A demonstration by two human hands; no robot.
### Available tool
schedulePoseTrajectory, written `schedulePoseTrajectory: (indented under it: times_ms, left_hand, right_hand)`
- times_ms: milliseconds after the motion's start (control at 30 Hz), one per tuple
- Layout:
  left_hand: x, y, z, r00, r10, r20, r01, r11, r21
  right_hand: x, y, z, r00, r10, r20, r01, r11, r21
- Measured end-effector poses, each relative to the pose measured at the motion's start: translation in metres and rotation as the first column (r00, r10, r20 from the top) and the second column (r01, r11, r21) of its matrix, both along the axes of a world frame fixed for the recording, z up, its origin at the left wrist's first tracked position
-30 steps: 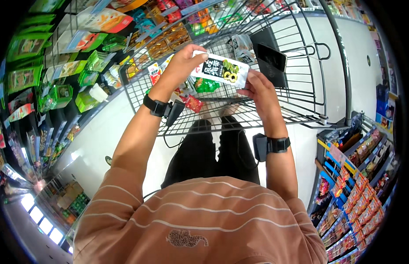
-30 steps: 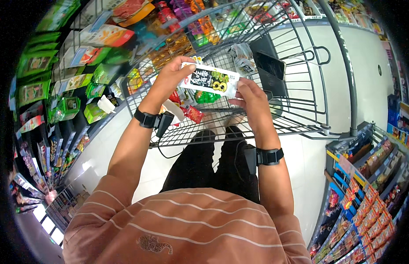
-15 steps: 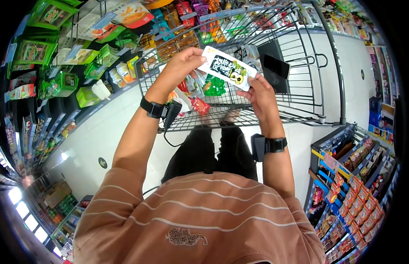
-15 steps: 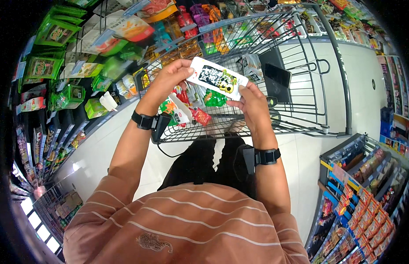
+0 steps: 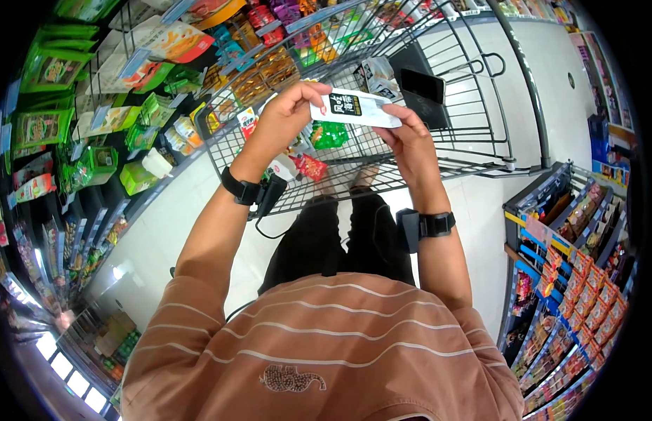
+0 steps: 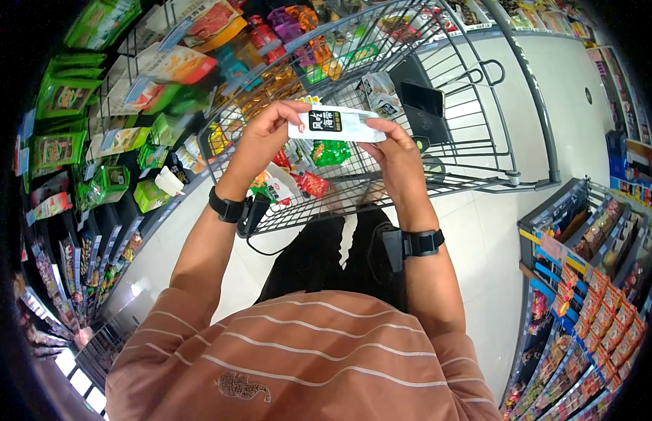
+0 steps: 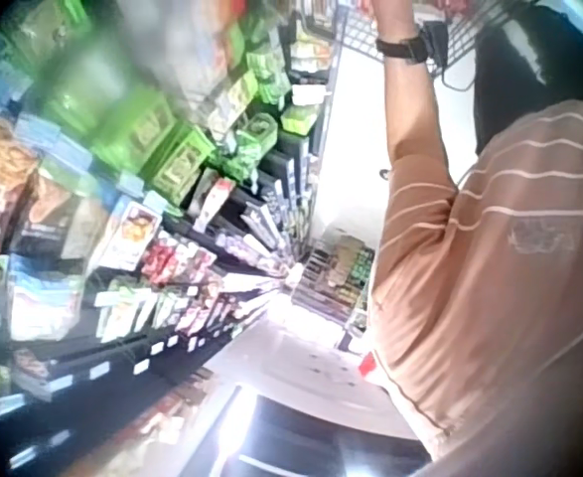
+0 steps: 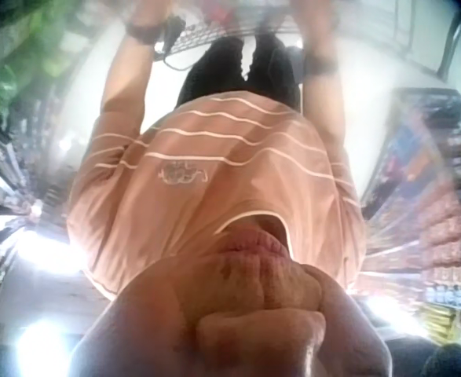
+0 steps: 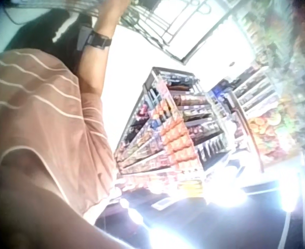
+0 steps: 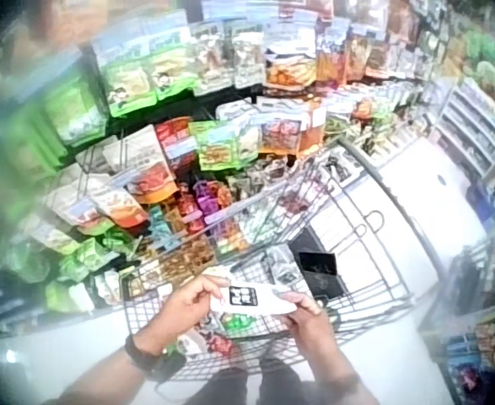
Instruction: The person sorts packets of snack food inside a shopping cart and then places one packet onto a shelf in the aisle.
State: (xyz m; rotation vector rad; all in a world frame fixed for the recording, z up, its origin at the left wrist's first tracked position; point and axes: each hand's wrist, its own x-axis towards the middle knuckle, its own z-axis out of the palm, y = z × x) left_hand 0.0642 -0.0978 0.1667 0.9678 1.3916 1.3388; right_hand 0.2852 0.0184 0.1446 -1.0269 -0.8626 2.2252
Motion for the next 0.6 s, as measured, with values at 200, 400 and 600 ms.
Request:
schedulePoseTrajectory:
  times_ms: [200, 400, 600]
  left_hand:
    - [0.014, 0.022, -0.007, 0.999, -0.007, -0.045, 0.007, 1.000, 0.005]
    - [0.014, 0.055, -0.062, 1.000, 0.016, 0.003, -0.015, 0.989, -0.145]
    - [0.038, 0.115, -0.127, 0.864, -0.039, -0.502, -0.052, 0.985, -0.166]
  right_hand:
    - [0.014, 0.017, -0.003, 0.999, -0.029, 0.040, 0.029, 0.999, -0.013]
    - [0.039, 0.036, -0.031, 0.948, -0.107, 0.301, 0.088, 0.993, 0.074]
    - [0.060, 0.052, -0.031, 0.963, -0.082, 0.258, 0.075, 0.997, 0.037]
